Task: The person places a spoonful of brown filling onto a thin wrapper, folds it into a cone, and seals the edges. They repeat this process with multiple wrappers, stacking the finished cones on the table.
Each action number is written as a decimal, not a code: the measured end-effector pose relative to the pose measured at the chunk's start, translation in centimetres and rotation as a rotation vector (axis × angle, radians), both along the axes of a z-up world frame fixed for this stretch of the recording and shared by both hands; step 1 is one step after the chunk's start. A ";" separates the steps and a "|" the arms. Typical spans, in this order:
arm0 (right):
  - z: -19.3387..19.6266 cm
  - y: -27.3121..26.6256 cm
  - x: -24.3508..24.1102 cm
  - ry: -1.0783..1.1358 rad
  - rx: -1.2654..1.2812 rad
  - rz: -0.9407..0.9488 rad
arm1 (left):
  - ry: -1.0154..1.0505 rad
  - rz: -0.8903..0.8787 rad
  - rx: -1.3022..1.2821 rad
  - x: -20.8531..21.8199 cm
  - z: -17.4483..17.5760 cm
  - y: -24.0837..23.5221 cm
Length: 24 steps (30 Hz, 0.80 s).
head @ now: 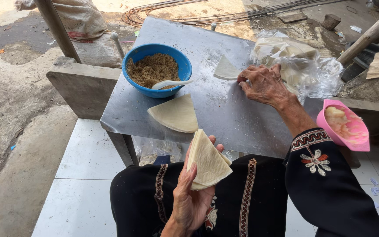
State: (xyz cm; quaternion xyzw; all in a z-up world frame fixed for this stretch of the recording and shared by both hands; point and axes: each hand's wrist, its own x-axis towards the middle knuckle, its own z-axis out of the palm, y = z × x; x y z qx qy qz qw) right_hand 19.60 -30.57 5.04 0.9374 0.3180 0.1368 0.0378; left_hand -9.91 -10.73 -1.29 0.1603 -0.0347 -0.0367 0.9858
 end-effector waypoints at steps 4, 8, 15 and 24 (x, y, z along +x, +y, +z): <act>0.1 -0.4 0.0 -0.013 0.011 -0.058 | 0.010 -0.003 0.010 -0.1 0.1 -0.4; -1.1 1.1 0.6 -0.250 0.055 0.148 | 0.005 -0.004 0.015 -0.3 0.2 -0.9; -2.2 2.1 1.5 -0.376 0.003 0.208 | 0.036 0.018 0.021 -0.5 0.0 -0.6; -2.4 1.6 1.6 -0.319 0.030 0.201 | 0.044 0.024 0.034 -0.6 -0.6 -0.5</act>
